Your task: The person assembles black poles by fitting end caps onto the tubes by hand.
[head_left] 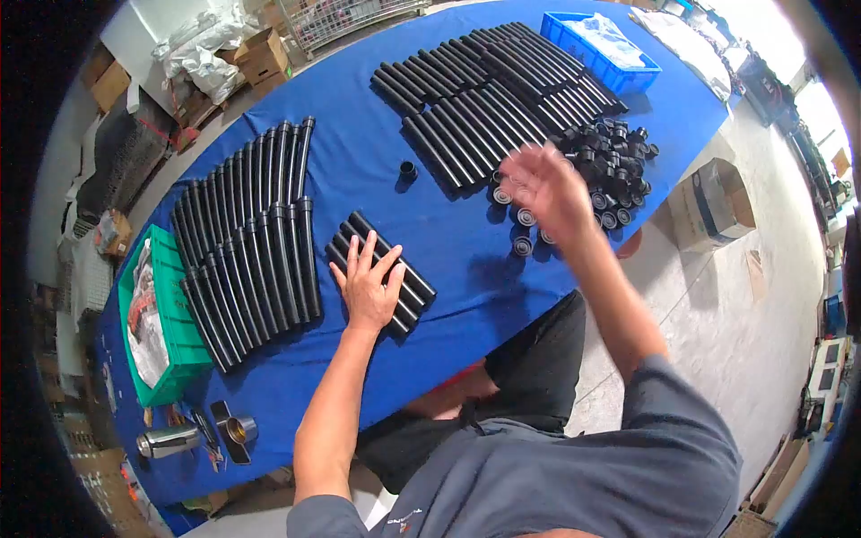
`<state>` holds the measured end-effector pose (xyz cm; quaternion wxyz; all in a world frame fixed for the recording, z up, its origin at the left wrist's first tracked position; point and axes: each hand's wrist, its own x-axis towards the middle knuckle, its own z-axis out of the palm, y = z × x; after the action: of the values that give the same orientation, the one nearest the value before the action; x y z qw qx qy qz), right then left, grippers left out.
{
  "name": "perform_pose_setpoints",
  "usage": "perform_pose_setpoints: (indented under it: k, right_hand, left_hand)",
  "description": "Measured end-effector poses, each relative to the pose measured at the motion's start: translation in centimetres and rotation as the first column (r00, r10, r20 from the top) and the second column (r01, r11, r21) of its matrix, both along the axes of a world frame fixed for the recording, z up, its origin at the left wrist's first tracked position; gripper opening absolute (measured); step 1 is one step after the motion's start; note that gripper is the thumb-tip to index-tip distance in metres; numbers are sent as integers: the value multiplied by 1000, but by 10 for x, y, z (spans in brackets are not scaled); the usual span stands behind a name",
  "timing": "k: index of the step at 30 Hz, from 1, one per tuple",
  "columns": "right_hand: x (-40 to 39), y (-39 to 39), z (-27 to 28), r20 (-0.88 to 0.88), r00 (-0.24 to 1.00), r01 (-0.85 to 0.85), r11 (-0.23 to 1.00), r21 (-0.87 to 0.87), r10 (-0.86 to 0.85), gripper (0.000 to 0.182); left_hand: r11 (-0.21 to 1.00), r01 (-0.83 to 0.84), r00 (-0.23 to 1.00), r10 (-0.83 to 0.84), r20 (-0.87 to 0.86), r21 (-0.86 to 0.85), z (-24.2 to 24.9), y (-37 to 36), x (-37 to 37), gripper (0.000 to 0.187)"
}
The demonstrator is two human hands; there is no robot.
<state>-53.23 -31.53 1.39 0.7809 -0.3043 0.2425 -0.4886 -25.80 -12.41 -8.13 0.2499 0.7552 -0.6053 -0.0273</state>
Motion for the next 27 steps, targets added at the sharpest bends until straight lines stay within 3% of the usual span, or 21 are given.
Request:
perform_pose_setpoints:
  k: [2, 3, 5, 14, 21, 27]
  right_hand:
    - [-13, -104, -19, 0, 989, 145, 981, 132, -146, 46]
    - [-16, -144, -23, -68, 965, 263, 948, 182, -254, 62]
    - [-22, -203, -30, -100, 934, 356, 916, 185, -342, 85]
    - [-10, -268, -41, -306, 845, 503, 846, 178, -438, 86]
    - [-12, -278, -59, -96, 914, 406, 895, 185, -394, 80]
    - [-6, -290, -63, -21, 912, 403, 884, 239, -410, 80]
  left_hand:
    - [1000, 4, 1000, -4, 10, -15, 0, -1, 1, 33]
    - [1000, 2, 1000, -2, 7, -15, 0, -1, 1, 33]
    - [999, 10, 1000, -10, 2, -34, -1, -1, 2, 34]
    - [1000, 21, 1000, -21, 5, -9, 4, -2, 1, 34]
    - [1000, 25, 999, -25, -27, -2, 3, -2, 3, 36]
    - [1000, 25, 1000, -25, -12, -6, 3, -3, 3, 36]
